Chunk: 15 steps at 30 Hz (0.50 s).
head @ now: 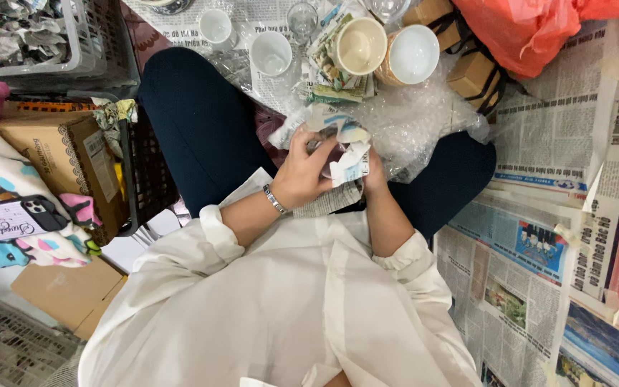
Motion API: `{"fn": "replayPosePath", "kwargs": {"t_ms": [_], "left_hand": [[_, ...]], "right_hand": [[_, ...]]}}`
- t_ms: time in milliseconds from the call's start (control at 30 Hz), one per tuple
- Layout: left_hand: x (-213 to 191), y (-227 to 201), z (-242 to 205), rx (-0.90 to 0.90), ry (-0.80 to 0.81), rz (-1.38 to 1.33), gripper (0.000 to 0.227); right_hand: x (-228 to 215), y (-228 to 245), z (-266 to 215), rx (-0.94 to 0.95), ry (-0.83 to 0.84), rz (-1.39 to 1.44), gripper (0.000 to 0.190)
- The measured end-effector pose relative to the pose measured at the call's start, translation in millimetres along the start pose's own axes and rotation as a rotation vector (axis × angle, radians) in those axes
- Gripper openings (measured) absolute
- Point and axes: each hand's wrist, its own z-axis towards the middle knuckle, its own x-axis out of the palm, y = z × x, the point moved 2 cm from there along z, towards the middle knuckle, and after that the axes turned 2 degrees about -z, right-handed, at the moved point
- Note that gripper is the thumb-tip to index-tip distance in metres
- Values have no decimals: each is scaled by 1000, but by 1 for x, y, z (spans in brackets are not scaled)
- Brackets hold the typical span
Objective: The person sits on the floor and wraps small items, including a glass and a ceramic bowl, using sheets of newspaper. They fold the newspaper around each item and place the wrapped bundles into a nearby basket.
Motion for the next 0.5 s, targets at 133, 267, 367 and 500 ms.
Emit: {"fn": "replayPosePath", "kwargs": {"t_ms": [133, 267, 367, 500], "left_hand": [[1, -6, 17, 11, 4, -137, 84], [-6, -13, 33, 140, 102, -100, 80], [-16, -16, 47, 172, 100, -69, 79], [-47, -8, 65, 165, 121, -9, 79]], "right_hand": [[-19, -7, 23, -205, 11, -93, 60], [-27, -5, 15, -659, 150, -381, 66], [-23, 0, 0, -375, -8, -18, 69], [8, 21, -24, -326, 33, 225, 74]]}}
